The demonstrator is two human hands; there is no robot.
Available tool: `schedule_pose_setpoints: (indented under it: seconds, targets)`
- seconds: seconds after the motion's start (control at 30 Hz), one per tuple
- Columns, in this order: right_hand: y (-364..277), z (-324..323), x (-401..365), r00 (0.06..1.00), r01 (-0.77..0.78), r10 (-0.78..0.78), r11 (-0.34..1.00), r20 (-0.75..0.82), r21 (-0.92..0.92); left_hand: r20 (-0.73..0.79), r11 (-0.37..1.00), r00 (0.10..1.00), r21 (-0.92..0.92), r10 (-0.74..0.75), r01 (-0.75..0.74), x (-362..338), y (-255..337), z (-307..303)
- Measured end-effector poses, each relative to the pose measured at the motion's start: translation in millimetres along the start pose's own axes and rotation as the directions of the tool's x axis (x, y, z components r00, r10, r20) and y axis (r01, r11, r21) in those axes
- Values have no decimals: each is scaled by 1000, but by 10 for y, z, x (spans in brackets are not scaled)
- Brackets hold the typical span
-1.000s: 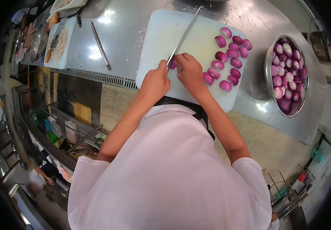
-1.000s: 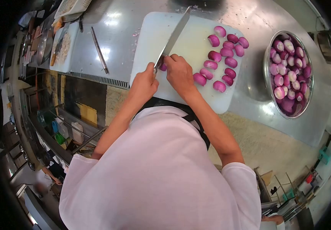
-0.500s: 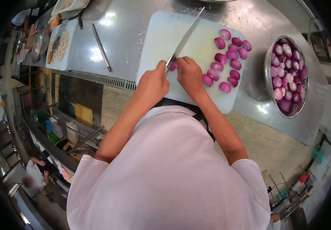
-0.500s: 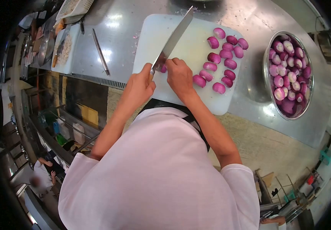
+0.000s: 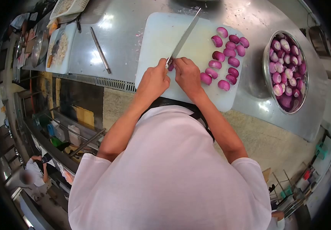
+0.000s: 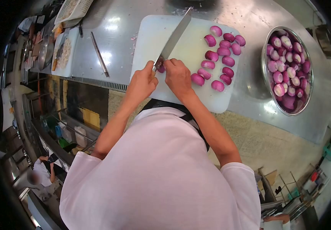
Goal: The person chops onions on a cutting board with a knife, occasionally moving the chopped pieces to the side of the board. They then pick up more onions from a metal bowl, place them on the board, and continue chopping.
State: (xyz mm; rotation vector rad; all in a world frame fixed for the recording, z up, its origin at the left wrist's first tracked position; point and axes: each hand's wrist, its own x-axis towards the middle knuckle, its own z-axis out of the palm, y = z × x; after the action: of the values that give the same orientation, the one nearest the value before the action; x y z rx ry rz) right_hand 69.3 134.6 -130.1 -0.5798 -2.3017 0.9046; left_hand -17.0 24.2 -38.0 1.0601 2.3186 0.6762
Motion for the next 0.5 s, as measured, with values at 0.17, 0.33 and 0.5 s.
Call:
schedule_pose_setpoints:
  seconds: [0.17, 0.33, 0.5]
  targets:
    - [-13, 25, -7, 1000, -25, 25, 999, 8, -23, 40, 999, 999, -37, -32, 33, -117, -93, 100]
    - [24, 14, -2, 1000, 1, -1, 1000, 30, 11, -7, 995, 1000, -94, 18, -19, 134, -154, 42]
    - [-96, -3, 77, 990, -137, 136, 990, 33, 37, -63, 980, 998, -198, -31, 18, -88, -200, -419]
